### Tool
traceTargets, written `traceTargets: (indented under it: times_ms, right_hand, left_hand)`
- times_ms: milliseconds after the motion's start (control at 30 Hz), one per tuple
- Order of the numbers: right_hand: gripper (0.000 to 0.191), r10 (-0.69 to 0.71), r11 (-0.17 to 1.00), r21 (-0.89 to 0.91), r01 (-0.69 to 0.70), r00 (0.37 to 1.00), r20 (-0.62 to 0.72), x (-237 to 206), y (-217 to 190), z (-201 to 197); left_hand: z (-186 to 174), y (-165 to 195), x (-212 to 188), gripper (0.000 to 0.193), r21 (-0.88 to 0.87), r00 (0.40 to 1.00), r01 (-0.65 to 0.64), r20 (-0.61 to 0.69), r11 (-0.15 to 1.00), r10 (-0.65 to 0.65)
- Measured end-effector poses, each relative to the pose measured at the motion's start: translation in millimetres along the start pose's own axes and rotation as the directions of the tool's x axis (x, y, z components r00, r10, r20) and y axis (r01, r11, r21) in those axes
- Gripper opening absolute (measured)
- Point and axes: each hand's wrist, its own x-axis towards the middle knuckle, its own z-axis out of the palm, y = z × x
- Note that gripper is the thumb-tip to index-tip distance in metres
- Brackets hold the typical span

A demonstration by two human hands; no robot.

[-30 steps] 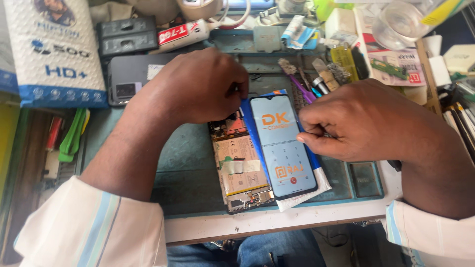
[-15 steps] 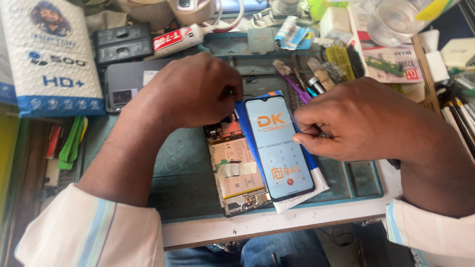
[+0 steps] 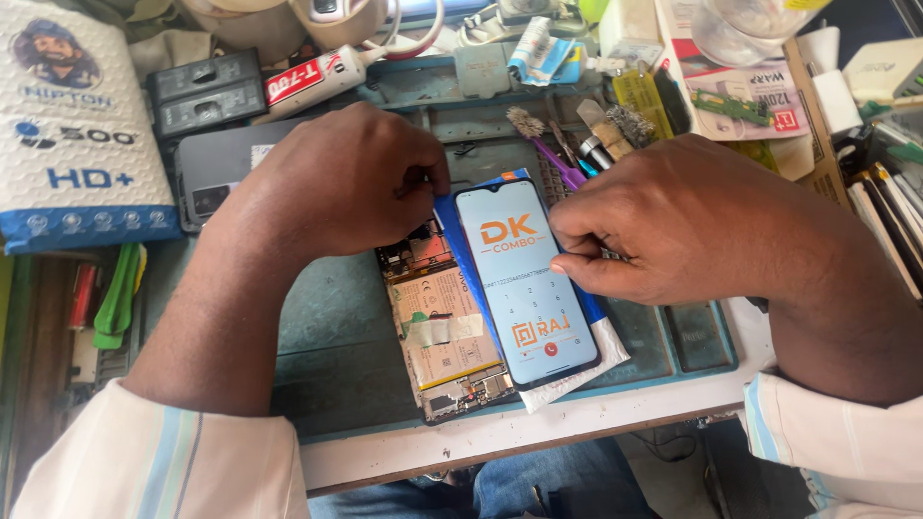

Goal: The person uses a SIM ejector tool to remove the SIM tray from a smartphone. They then place the tray on the workbench and continue handling the phone.

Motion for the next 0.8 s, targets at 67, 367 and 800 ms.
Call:
traceTargets:
  times_ms: [67,367,800]
  right_hand:
    - [0.032,-0.051,0.999,0.0,0.051,0.997,-0.05,0.8,-0.8,0.3]
    - [0.033,0.105,0.993,-0.072,-0.098,0.99,0.099,7.4,-2.2,3.8]
    - [0.021,-0.089,0.995,0.046,0.093,0.993,-0.074,-0.4,2.4,4.8]
  left_hand:
    - [-0.9,-0.1,-1.4,0.016,-0.011,1.0,0.005,-0.008,1.0,-0.005]
    - [5.6,-7.4,-4.8,0.006,0.039,0.991,-0.067,-0.109,0.997,0.071]
    - [-0.4,-4.0,-3.8,0.014,-0.003,0.999,-0.014,-0.038,1.0,0.014]
